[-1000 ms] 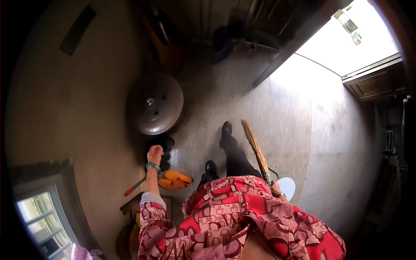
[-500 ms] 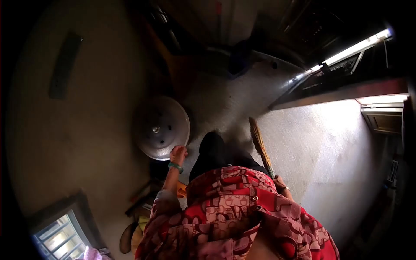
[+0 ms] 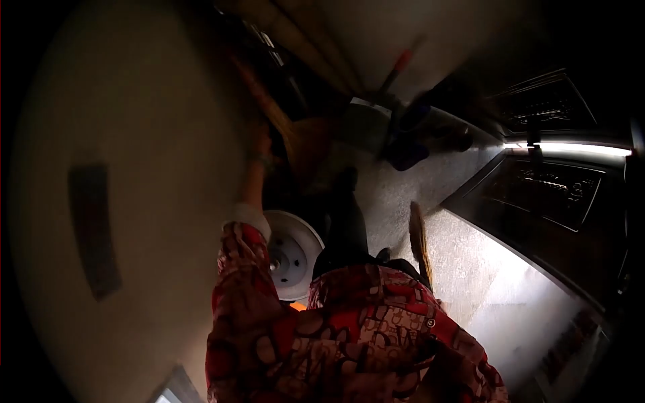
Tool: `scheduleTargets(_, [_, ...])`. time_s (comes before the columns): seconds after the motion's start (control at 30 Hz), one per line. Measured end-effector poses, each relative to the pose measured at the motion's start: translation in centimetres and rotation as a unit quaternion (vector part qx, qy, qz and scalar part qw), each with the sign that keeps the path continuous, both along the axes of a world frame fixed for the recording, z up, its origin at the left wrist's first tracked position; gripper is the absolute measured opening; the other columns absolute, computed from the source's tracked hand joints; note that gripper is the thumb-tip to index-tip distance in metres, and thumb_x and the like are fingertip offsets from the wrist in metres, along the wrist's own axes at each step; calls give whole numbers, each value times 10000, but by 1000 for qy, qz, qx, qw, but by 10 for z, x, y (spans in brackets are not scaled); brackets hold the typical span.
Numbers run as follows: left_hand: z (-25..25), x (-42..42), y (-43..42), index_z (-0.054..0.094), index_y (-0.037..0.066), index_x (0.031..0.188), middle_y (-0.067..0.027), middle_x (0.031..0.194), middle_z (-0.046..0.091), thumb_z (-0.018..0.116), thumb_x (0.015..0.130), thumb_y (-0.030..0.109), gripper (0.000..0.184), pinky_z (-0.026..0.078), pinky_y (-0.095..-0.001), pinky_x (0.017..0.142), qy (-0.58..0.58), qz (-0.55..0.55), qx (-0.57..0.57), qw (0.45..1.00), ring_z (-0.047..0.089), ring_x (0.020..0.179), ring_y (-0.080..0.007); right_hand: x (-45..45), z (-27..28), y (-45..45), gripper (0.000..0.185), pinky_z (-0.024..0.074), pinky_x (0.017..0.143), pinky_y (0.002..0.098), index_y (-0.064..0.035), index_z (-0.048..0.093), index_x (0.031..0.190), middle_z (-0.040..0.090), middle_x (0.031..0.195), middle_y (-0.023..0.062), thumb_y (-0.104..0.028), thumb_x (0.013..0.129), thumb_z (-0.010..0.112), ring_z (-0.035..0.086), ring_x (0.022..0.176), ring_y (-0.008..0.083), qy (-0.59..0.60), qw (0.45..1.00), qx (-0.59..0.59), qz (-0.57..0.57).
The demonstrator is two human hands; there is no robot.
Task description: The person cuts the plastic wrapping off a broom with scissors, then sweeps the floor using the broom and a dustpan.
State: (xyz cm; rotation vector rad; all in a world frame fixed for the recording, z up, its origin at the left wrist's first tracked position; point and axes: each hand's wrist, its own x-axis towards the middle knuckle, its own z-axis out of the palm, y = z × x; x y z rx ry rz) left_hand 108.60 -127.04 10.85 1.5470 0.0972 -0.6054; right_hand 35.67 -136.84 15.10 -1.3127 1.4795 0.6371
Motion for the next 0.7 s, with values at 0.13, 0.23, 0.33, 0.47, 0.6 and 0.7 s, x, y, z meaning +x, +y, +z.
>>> scheduleTargets(0.13, [-17, 99, -31, 530, 70, 1020, -43, 933, 528, 623, 783, 239, 306, 434, -311, 615, -25, -19, 54, 998, 502, 760, -164, 35, 34, 2, 360, 452, 730, 356, 40, 521, 993, 600, 920, 176, -155, 699, 595, 567, 857, 253, 22, 999, 15, -41])
scheduleTargets(0.23, [-37, 149, -41, 506, 68, 1075, -44, 999, 516, 640, 768, 257, 385, 436, -320, 666, -41, -24, 95, 994, 496, 820, -172, 49, 54, 9, 369, 451, 735, 354, 41, 519, 1004, 599, 928, 176, -157, 703, 596, 566, 862, 254, 36, 997, 22, -58])
scheduleTargets(0.33, [-53, 181, -42, 483, 67, 1130, -46, 1065, 503, 658, 753, 275, 465, 439, -329, 717, -58, -25, 133, 989, 489, 880, -180, 60, 70, 13, 379, 451, 739, 352, 41, 517, 1016, 598, 936, 176, -160, 706, 596, 565, 867, 254, 40, 996, 30, -69])
scheduleTargets(0.47, [-76, 212, -38, 451, 65, 1203, -48, 1152, 486, 681, 733, 300, 573, 442, -341, 785, -75, -35, 161, 983, 481, 960, -190, 85, 76, 13, 391, 450, 745, 350, 42, 514, 1032, 597, 947, 175, -164, 710, 597, 564, 874, 255, 49, 995, 35, -82])
scheduleTargets(0.6, [-81, 212, -37, 456, 19, 1185, -80, 1195, 481, 700, 703, 341, 628, 438, -347, 842, -130, -34, 267, 954, 480, 1018, -208, 68, 64, 21, 466, 438, 792, 341, 40, 483, 1118, 576, 1023, 186, -209, 742, 602, 552, 930, 266, 14, 996, 46, -78])
scheduleTargets(0.7, [-64, 193, -44, 491, -21, 1121, -104, 1169, 497, 704, 691, 357, 610, 433, -340, 858, -172, -49, 359, 916, 490, 1018, -212, 65, 59, 14, 449, 412, 720, 312, -1, 514, 1056, 564, 938, 110, -302, 748, 641, 487, 844, 197, 40, 996, 60, -47])
